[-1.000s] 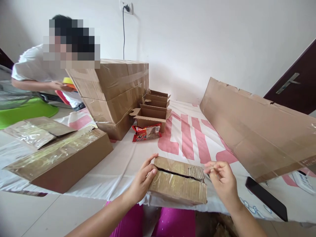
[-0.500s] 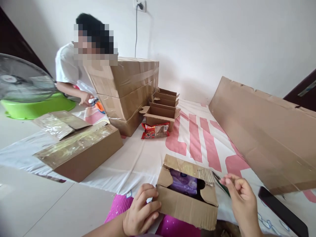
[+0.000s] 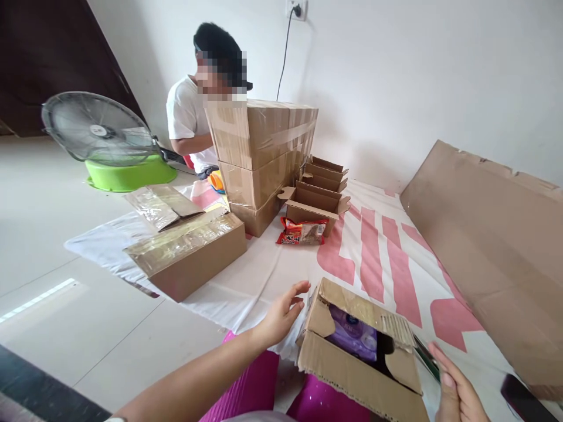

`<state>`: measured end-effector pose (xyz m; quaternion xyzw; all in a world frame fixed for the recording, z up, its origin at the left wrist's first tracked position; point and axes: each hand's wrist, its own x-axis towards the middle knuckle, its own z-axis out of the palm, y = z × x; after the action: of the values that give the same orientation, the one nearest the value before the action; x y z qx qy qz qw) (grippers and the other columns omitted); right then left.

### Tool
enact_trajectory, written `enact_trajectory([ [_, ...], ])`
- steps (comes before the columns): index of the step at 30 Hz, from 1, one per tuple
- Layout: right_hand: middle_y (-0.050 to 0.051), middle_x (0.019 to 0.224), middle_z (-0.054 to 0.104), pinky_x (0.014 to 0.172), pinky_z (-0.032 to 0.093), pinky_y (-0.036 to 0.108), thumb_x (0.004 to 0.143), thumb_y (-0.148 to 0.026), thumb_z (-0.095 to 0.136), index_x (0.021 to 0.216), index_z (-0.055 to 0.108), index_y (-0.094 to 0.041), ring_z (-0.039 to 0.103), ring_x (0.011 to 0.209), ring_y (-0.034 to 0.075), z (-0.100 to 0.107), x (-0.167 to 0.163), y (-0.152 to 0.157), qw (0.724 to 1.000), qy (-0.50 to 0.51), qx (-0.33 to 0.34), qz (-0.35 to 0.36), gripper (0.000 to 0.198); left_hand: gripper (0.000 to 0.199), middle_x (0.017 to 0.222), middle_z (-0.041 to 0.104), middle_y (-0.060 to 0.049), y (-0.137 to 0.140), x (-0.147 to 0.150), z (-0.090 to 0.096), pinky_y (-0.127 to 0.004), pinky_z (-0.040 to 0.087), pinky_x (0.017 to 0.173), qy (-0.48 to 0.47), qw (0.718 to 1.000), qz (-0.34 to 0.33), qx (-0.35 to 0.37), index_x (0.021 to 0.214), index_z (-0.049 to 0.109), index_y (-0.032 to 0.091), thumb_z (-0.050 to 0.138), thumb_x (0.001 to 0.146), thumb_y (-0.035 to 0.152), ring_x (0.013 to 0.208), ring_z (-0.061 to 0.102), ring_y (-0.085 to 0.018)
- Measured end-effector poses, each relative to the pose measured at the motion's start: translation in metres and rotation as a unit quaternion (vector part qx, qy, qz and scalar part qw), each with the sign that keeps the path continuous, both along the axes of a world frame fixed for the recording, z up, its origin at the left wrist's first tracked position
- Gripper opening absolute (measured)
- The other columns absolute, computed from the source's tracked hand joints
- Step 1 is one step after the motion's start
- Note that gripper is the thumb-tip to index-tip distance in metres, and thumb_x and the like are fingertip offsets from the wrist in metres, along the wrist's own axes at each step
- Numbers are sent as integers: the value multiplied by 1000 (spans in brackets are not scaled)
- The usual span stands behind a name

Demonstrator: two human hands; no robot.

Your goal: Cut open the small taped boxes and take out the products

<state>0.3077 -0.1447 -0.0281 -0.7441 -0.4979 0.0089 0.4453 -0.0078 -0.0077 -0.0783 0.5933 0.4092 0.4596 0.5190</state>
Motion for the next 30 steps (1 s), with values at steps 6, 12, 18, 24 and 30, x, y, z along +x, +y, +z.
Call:
enact_trajectory([
  [6,13,133,58,104,42,50,90,-55,43,108,63,-19,56,119,33,-9,3,-3,999,-10,-2,32,45,25,83,66,0,0,7,1,-32,50,82,21,999,45,-4,96,66,19,59,73,13,82,62,-15],
  [12,12,102,68,83,52,41,85,-57,49,99,66,-19,64,95,29,-30,13,-11,998,47,-20,-35,44,7,69,55,3,-9,-10,1,-24,44,64,5,995,98,-29,77,55,19,59,76,24,66,53,-12],
  [18,8,79,73,58,54,30,76,-61,60,84,70,-21,68,71,25,-75,-8,-40,991,120,-61,-9,42,25,68,51,4,-64,-36,-17,-21,39,58,-15,993,-33,-110,74,49,19,71,73,32,62,48,-10],
  [24,-4,49,55,46,41,22,74,-63,63,88,72,-22,48,45,12,-102,-94,-42,927,161,-181,287,44,16,66,58,0,-98,-12,-35,-21,35,58,106,968,-215,-76,68,55,17,70,71,21,60,48,-10],
  [30,2,63,66,55,43,25,88,-48,49,72,68,-20,58,58,15,-85,-107,-30,952,108,-125,256,37,25,63,56,1,-96,17,-33,-21,34,55,92,968,-226,-61,70,59,18,71,75,39,55,45,-10],
])
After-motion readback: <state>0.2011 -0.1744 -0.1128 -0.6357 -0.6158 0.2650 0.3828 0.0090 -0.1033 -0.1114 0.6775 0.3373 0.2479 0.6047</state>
